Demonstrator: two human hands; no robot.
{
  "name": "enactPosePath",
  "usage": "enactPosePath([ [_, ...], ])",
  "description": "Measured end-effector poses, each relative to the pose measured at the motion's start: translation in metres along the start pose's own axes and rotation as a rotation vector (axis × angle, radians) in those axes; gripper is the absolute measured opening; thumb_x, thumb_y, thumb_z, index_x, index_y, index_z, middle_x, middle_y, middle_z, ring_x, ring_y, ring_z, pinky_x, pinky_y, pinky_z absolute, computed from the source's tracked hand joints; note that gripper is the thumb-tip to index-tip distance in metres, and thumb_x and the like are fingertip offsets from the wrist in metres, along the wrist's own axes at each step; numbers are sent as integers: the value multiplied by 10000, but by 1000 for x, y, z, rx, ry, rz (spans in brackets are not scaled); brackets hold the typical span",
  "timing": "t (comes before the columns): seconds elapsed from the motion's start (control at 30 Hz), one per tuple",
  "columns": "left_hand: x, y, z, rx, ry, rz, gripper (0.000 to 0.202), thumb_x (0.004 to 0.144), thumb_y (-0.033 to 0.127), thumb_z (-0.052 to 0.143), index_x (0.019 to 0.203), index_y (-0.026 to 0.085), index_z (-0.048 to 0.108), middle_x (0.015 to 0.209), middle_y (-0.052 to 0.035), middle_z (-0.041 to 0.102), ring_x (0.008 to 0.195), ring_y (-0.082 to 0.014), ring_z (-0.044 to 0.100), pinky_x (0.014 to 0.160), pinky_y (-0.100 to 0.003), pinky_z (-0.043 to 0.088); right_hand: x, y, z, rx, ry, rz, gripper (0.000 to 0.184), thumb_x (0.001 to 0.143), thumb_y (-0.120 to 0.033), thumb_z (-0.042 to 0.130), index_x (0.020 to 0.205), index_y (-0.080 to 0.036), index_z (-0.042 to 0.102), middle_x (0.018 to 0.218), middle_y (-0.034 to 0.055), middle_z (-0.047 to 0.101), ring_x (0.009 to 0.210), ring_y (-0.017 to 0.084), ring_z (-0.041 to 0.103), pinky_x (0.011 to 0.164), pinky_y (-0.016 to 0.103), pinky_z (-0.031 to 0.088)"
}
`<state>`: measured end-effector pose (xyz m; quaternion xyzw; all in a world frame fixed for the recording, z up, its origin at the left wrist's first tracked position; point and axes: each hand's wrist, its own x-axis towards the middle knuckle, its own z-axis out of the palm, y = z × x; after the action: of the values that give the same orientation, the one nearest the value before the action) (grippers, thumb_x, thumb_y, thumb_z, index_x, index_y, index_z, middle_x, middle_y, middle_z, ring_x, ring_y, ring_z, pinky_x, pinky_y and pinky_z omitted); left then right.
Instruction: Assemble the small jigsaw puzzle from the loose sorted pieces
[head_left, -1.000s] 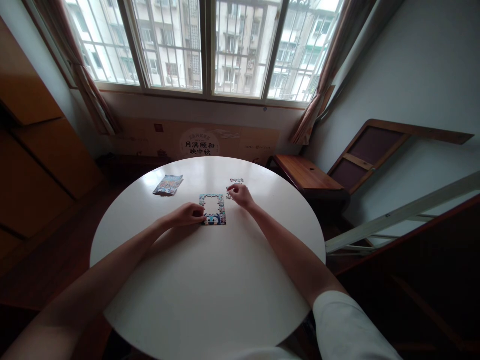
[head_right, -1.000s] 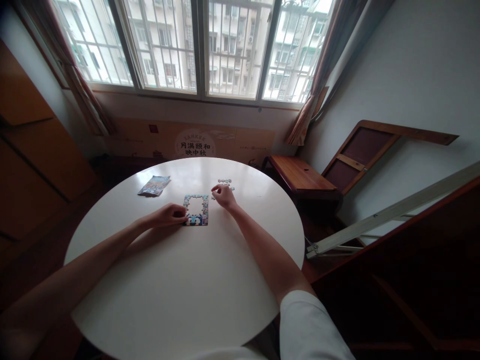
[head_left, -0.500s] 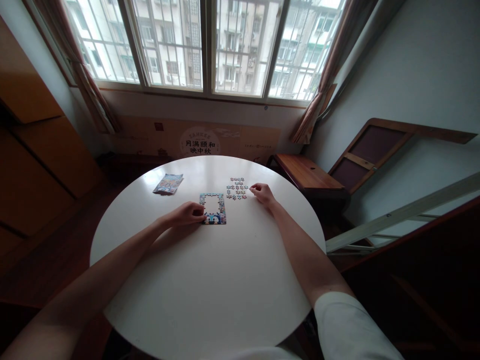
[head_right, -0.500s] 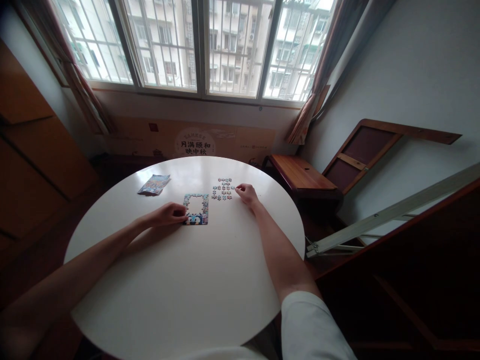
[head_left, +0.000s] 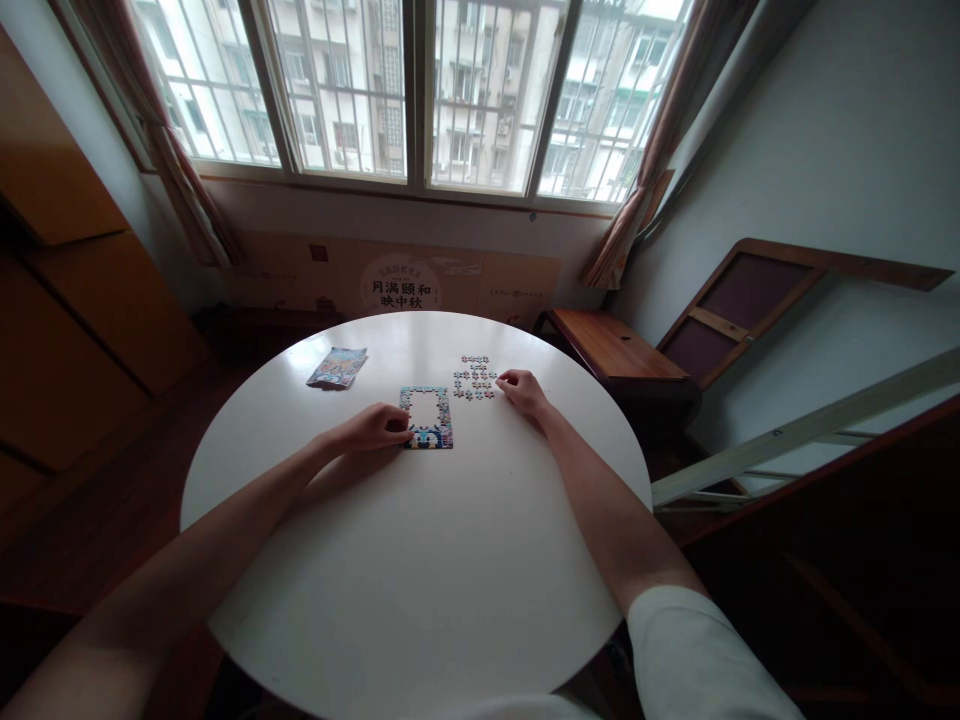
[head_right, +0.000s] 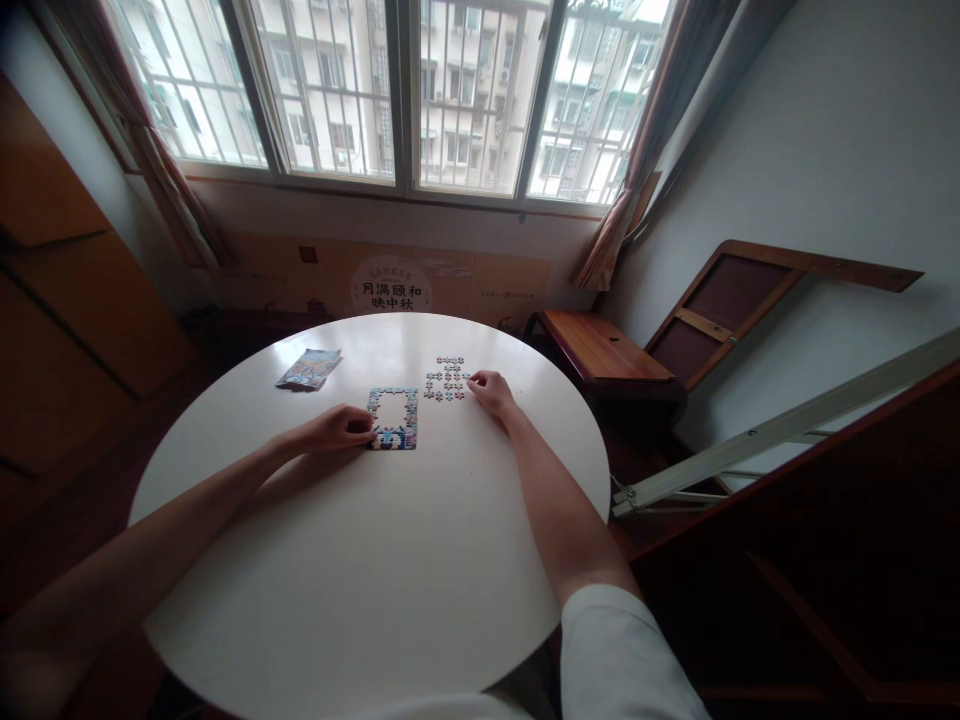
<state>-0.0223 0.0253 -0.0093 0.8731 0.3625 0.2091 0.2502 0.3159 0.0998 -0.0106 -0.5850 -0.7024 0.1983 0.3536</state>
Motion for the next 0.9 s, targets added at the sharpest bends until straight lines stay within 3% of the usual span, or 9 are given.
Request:
enactPosePath([
  [0.9, -1, 4, -3, 24, -12, 6, 361, 809, 435, 532, 604, 143, 475, 557, 48, 378, 534, -74, 328, 502, -203, 243, 0, -1, 1, -61, 5, -19, 201, 768, -284, 575, 812, -136, 703, 644, 23, 628, 583, 119, 528, 569, 227, 378],
])
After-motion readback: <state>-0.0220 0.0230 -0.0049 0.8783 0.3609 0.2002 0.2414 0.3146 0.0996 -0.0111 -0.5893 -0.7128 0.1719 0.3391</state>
